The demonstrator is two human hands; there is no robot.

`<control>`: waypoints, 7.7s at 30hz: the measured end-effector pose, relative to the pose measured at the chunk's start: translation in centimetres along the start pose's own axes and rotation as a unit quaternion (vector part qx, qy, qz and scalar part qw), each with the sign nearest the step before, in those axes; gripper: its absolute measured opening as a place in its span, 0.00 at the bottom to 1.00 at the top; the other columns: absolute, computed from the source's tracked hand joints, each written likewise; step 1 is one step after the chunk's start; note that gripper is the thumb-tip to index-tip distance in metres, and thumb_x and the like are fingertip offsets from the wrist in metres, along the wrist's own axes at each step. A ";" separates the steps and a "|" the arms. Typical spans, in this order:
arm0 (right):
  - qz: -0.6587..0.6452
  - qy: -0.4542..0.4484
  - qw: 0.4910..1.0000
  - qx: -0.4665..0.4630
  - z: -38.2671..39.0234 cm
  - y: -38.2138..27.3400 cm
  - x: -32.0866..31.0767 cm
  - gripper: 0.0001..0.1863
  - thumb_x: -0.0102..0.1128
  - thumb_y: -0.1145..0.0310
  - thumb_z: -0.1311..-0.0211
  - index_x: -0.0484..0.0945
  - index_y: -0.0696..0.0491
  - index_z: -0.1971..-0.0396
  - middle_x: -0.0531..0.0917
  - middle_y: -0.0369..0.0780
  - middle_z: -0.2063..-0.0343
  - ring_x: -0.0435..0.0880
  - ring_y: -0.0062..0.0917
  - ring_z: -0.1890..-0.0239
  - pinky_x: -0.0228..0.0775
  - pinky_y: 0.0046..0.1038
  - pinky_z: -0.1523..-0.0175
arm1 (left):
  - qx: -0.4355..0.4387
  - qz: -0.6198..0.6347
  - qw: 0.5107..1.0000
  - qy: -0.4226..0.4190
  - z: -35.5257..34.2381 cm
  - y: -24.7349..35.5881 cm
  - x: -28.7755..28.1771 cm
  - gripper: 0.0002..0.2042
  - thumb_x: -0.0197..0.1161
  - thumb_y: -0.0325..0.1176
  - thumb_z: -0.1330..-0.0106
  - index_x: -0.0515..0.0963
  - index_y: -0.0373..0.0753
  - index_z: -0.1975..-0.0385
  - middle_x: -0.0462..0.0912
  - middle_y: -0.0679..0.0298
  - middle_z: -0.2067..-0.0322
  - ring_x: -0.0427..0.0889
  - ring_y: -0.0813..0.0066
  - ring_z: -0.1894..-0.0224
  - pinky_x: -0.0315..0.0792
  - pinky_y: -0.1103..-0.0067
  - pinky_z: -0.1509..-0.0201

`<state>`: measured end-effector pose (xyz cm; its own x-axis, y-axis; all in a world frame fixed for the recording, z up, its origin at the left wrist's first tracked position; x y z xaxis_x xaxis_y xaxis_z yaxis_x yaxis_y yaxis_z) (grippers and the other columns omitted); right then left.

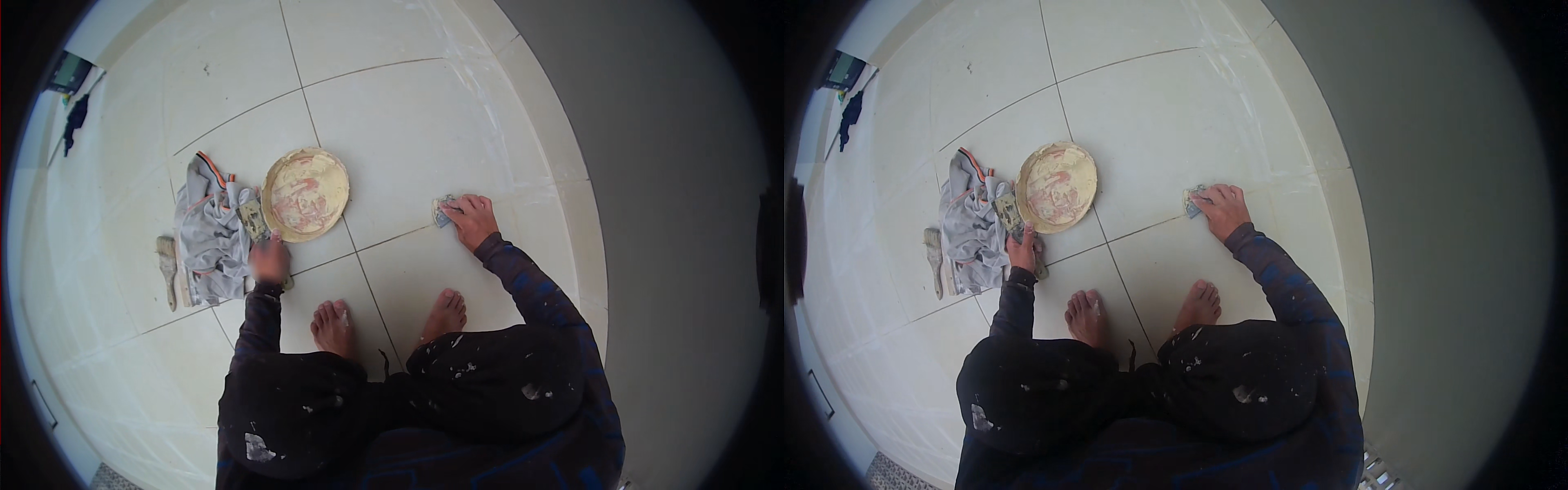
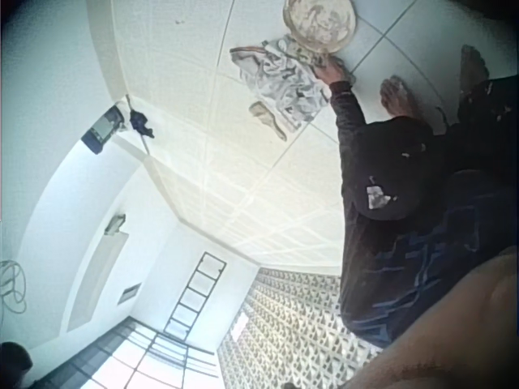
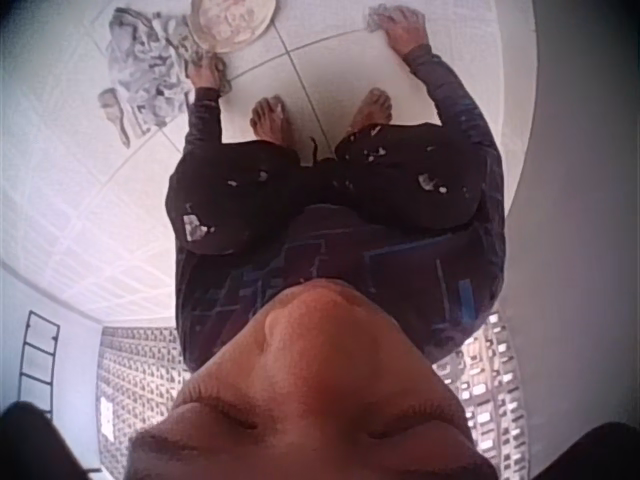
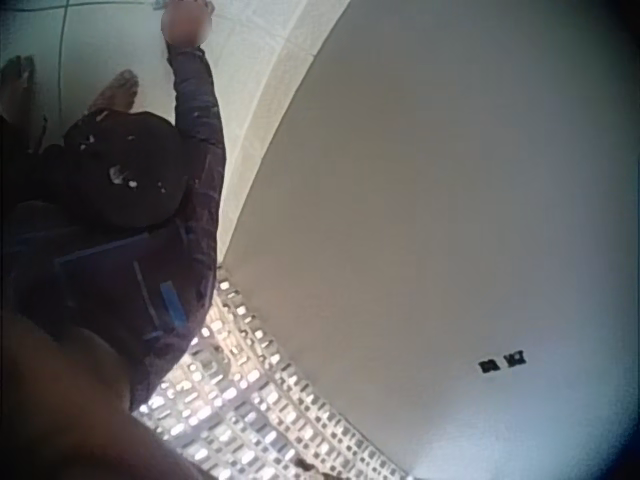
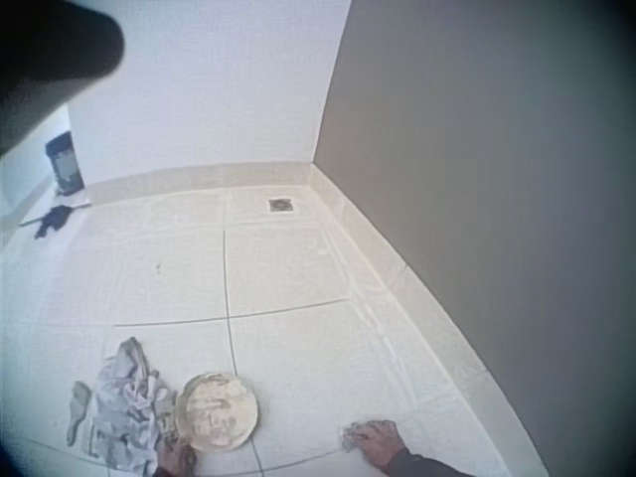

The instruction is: The person applies grout into the gaps between floor tiles using a putty knife and cleans the surface with a sponge.

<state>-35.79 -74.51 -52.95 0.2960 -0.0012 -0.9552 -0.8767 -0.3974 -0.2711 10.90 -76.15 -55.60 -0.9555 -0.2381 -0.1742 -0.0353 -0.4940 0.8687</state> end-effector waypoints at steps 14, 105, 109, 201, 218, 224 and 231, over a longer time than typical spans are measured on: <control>0.012 -0.020 0.973 0.232 0.0 -5.5 1.9 0.12 0.58 0.73 0.44 0.79 0.57 0.59 0.76 0.44 0.62 0.76 0.41 0.55 0.69 0.41 0.51 | 0.022 0.003 1.000 0.003 -0.1 0.0 -0.2 0.14 0.66 0.43 0.32 0.74 0.39 0.59 0.75 0.72 0.77 0.71 0.84 0.84 0.64 0.83 0.80; -0.076 0.092 0.940 0.320 0.0 3.6 4.1 0.18 0.59 0.77 0.46 0.80 0.59 0.53 0.82 0.45 0.58 0.77 0.41 0.55 0.71 0.39 0.49 | 0.138 -0.060 0.975 0.165 1.2 -3.2 -4.1 0.21 0.54 0.38 0.26 0.68 0.29 0.41 0.77 0.57 0.48 0.75 0.71 0.49 0.67 0.78 0.43; 0.024 0.004 0.972 0.234 -0.5 1.4 4.2 0.16 0.60 0.75 0.47 0.79 0.59 0.57 0.79 0.43 0.65 0.76 0.38 0.59 0.70 0.38 0.53 | 0.087 -0.056 0.981 0.162 1.8 -1.5 -2.2 0.26 0.55 0.47 0.26 0.70 0.27 0.43 0.76 0.56 0.46 0.74 0.70 0.46 0.65 0.77 0.40; -0.297 -0.281 0.912 -0.036 -15.0 -16.3 1.6 0.16 0.55 0.82 0.43 0.78 0.61 0.53 0.84 0.47 0.60 0.82 0.36 0.56 0.74 0.34 0.48 | 0.155 -0.123 0.973 0.117 5.1 9.0 3.1 0.21 0.66 0.39 0.37 0.74 0.31 0.51 0.84 0.52 0.67 0.83 0.62 0.65 0.75 0.72 0.58; -0.314 0.050 0.947 0.051 -32.3 -2.3 9.2 0.17 0.54 0.80 0.38 0.79 0.53 0.50 0.84 0.45 0.54 0.80 0.39 0.51 0.72 0.33 0.43 | 0.069 0.136 0.952 0.267 -1.7 -4.1 -11.1 0.33 0.63 0.54 0.33 0.67 0.26 0.45 0.76 0.56 0.52 0.78 0.72 0.52 0.73 0.77 0.46; -0.178 0.077 0.976 -0.094 -39.3 -2.5 10.8 0.18 0.52 0.82 0.43 0.81 0.54 0.53 0.85 0.42 0.56 0.78 0.40 0.50 0.72 0.37 0.43 | 0.055 0.137 0.955 0.258 -1.7 -5.6 -11.2 0.34 0.61 0.54 0.32 0.66 0.26 0.43 0.74 0.56 0.49 0.77 0.70 0.48 0.72 0.75 0.43; -0.116 0.020 0.983 -0.139 -37.9 -3.7 12.2 0.21 0.49 0.83 0.45 0.82 0.54 0.53 0.86 0.40 0.54 0.79 0.39 0.52 0.73 0.34 0.45 | 0.064 0.130 0.963 0.227 -0.7 -3.0 -10.3 0.29 0.54 0.51 0.28 0.72 0.28 0.44 0.79 0.58 0.49 0.80 0.71 0.50 0.74 0.76 0.45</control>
<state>-14.58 -107.84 -59.08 0.4961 0.0854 -0.8641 -0.6480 -0.6259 -0.4339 21.09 -72.79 -56.77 -0.7115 -0.6953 -0.1018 0.1250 -0.2679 0.9553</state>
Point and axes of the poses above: each hand's wrist, its own z-axis away from the middle knuckle, its own x-axis out of the palm, y = z × x, the point moved 3 cm from there along -z, towards the middle knuckle
